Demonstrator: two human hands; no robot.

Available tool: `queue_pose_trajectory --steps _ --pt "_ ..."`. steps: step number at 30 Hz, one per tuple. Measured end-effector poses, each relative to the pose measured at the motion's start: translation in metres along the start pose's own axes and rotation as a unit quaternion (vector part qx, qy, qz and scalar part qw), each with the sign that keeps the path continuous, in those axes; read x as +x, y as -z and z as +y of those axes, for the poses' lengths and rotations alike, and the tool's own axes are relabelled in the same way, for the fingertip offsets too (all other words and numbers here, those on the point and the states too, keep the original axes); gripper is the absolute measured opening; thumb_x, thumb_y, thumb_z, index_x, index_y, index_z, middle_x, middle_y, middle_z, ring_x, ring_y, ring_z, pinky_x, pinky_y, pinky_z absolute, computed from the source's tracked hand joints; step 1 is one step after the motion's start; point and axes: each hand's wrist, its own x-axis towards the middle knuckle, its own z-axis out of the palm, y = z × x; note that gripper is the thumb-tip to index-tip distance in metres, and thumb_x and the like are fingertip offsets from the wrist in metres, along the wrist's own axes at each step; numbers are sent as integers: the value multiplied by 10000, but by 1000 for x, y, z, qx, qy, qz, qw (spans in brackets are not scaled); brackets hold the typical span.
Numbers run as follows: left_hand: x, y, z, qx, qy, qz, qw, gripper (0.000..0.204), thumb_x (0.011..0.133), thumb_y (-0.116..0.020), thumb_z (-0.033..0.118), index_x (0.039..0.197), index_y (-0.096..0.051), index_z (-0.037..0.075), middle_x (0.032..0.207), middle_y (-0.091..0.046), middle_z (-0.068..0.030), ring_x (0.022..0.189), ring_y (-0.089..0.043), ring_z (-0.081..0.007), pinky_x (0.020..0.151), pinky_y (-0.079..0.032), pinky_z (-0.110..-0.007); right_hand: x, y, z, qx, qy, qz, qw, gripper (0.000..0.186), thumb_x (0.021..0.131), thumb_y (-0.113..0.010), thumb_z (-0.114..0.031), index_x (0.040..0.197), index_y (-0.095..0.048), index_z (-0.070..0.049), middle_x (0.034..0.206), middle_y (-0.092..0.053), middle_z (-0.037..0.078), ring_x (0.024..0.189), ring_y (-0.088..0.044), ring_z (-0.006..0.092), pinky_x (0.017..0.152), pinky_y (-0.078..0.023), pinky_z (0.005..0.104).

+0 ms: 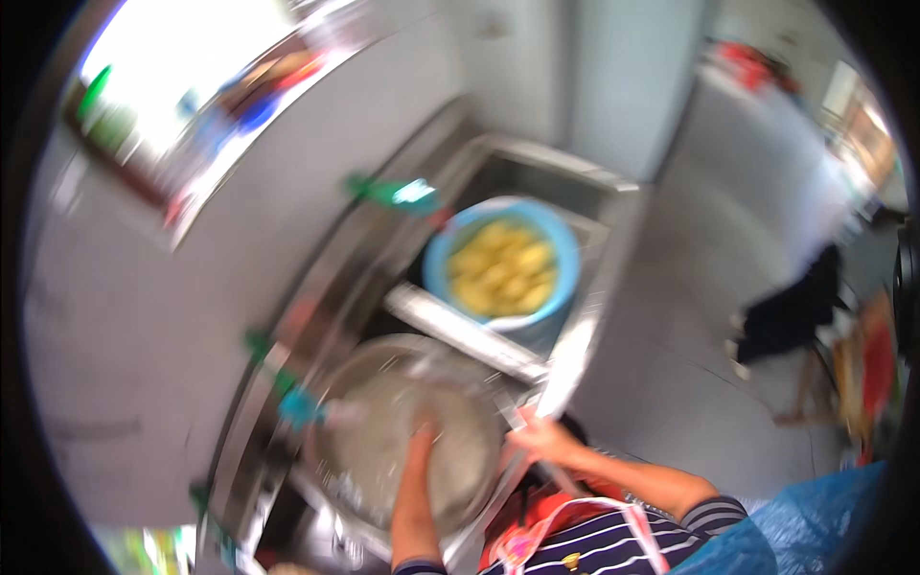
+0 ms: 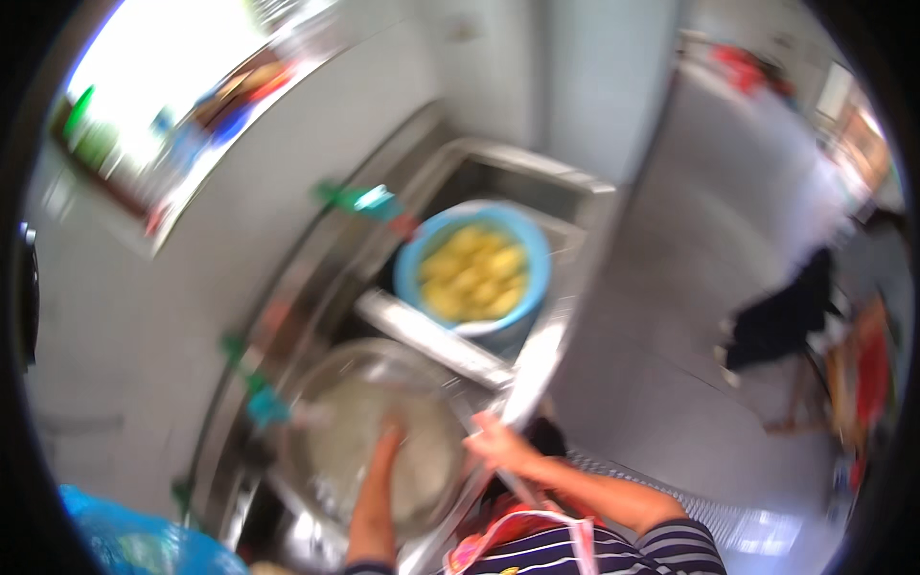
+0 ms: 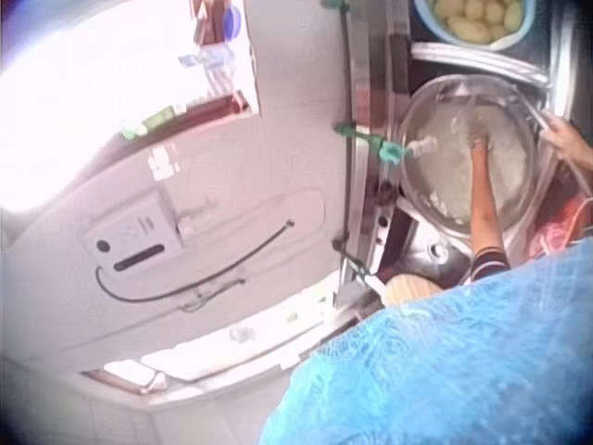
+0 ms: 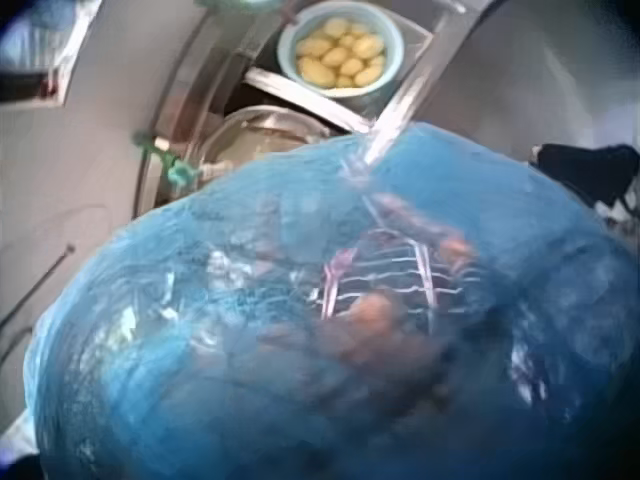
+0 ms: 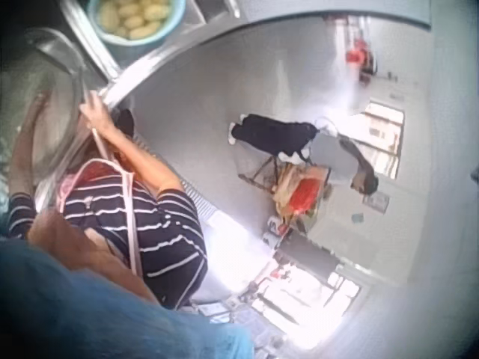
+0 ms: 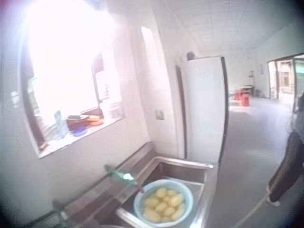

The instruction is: The person washes rice in a large metal bowl by hand, using a strainer to agitate the water and then rubbing the rice grains together under a running tap before letting it settle.

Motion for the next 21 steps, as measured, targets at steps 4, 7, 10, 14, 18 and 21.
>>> queue_pose_trajectory --steps 4,7,10,14,18,21 --pt "-12 13 6 2 60 -62 996 356 722 -491 160 1061 -469 53 1054 -492 -162 971 -473 -303 827 -370 -402 -6 4 -23 59 6 34 998 373 767 -507 -146 1061 -346 18 574 -411 -9 378 -381 55 335 -324 175" --pt "-22 29 -1 -103 103 -113 983 450 696 -546 240 1109 -439 101 1128 -437 -155 1036 -423 -292 859 -344 -411 -3 -4 -27 55 18 17 998 286 777 -475 -118 1021 -377 -5 537 -403 7 351 -368 66 316 -319 183" --pt "-46 61 11 -197 63 -91 974 535 665 -585 300 1141 -410 128 1161 -402 -163 1068 -394 -290 865 -342 -400 -5 -3 -26 55 14 29 998 276 772 -474 -118 1015 -388 -17 518 -398 3 342 -366 70 307 -321 185" --pt "-69 71 25 -164 -31 -83 982 626 646 -600 342 1186 -351 145 1191 -361 -180 1062 -401 -291 852 -360 -382 -8 1 -24 49 19 19 998 277 765 -481 -127 1008 -393 -27 520 -399 7 341 -364 68 300 -322 183" --pt "-64 33 33 -144 39 -243 958 699 627 -607 352 1226 -294 174 1230 -311 -184 1071 -391 -302 862 -349 -382 -11 -3 -23 36 14 9 999 274 767 -474 -122 1010 -390 -26 526 -401 8 343 -363 65 296 -319 180" --pt "-46 17 35 -142 24 -265 954 689 650 -575 337 1243 -261 182 1236 -319 -153 1086 -381 -292 889 -329 -370 -12 0 -22 35 9 23 999 277 769 -474 -120 1015 -388 -26 526 -400 7 342 -363 64 294 -317 179"
